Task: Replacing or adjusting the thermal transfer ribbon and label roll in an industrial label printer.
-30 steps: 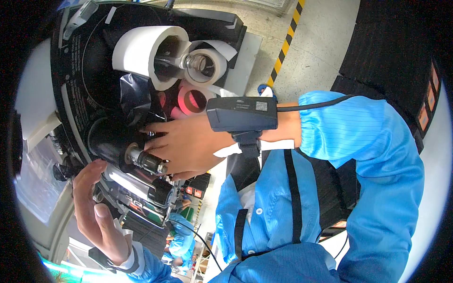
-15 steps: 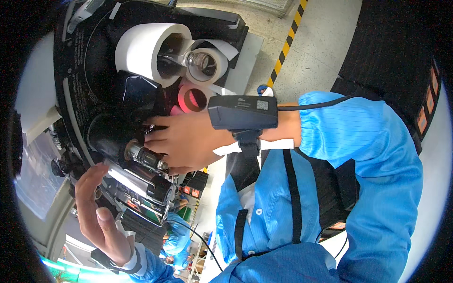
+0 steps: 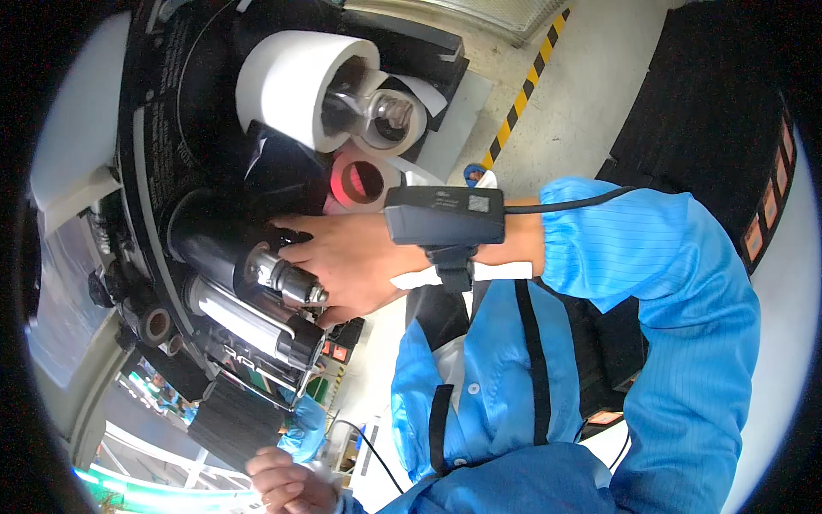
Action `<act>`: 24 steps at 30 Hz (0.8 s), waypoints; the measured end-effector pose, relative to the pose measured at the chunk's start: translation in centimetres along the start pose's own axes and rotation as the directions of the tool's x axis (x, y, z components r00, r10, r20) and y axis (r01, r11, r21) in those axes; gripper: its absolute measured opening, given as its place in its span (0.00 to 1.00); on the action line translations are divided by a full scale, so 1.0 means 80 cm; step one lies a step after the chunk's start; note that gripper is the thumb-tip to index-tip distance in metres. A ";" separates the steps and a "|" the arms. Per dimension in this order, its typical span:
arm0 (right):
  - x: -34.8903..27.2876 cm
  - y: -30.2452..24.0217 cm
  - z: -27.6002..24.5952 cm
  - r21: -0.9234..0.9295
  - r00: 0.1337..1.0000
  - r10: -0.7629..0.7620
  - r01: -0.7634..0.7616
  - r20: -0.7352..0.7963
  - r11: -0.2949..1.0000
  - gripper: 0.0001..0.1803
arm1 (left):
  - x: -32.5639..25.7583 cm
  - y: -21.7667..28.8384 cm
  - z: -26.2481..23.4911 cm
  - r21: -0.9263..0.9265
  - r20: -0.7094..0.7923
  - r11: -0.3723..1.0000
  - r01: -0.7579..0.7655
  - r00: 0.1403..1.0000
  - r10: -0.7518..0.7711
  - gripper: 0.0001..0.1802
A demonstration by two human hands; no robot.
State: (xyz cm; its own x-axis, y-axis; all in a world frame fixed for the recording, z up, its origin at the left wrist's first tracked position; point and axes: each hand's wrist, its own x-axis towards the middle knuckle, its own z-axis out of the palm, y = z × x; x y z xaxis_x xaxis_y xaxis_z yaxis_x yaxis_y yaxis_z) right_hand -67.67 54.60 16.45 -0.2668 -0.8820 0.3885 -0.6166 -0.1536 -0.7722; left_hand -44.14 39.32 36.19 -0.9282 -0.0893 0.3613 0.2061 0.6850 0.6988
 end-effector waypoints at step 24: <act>-0.072 0.017 -0.145 -0.809 0.571 0.744 -0.218 0.347 0.545 0.46 | -0.057 -0.196 0.079 -0.463 -0.199 0.739 0.490 0.755 -0.625 0.09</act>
State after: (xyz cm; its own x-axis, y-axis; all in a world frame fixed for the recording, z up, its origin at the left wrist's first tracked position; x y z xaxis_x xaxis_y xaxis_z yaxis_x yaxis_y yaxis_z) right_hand -75.54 64.62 19.03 -0.3537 -0.7724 -0.5275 -0.8774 0.4694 -0.0990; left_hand -45.10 33.50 19.68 -0.7675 -0.6397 -0.0412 -0.1589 0.1276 0.9790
